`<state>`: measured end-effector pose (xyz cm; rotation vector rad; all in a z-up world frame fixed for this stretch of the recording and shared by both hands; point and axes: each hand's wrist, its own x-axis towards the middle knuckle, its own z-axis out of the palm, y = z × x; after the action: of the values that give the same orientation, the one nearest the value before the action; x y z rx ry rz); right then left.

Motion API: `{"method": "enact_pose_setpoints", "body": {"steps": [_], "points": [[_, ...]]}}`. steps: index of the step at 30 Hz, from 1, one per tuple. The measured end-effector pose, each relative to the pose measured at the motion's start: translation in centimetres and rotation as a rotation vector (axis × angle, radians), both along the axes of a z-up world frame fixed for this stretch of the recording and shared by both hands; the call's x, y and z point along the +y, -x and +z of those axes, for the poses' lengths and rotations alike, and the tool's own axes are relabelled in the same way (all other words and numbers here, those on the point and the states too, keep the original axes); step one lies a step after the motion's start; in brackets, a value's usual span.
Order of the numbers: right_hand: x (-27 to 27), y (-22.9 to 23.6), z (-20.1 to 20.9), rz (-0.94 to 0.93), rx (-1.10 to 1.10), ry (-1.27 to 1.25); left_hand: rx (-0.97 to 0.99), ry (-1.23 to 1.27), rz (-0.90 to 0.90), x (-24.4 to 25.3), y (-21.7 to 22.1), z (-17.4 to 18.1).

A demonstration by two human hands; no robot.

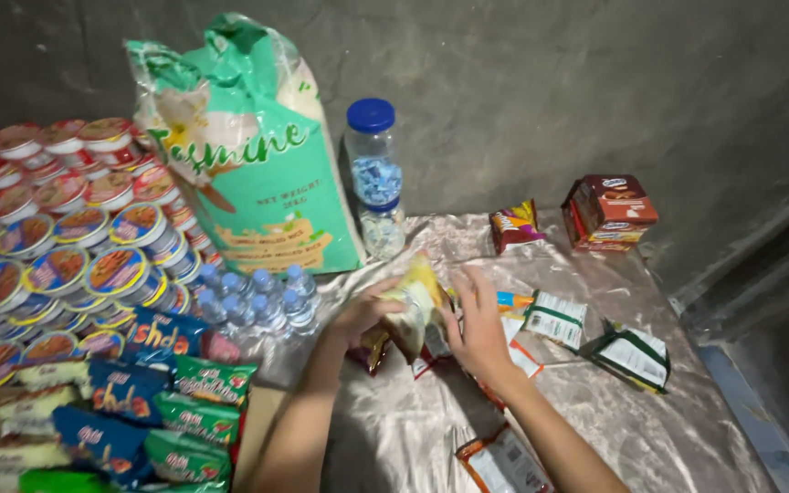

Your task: The person packs various snack items, including chips, crackers, and instant noodles, into a cardboard box. They pick up items from a table covered with a white sheet and place them into the box, which is already partially filled with other goods.

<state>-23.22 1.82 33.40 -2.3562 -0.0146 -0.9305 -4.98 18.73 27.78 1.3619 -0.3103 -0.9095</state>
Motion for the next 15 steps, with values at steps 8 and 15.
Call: {"method": "enact_pose_setpoints", "body": {"steps": [8,15], "points": [[3.7,-1.3,2.5,0.123,-0.090,0.349,-0.677,-0.092,-0.693,3.1,0.0,5.4],[13.2,-1.9,4.2,0.207,-0.110,0.280,-0.590,0.019,-0.488,14.0,2.0,9.3]]}}
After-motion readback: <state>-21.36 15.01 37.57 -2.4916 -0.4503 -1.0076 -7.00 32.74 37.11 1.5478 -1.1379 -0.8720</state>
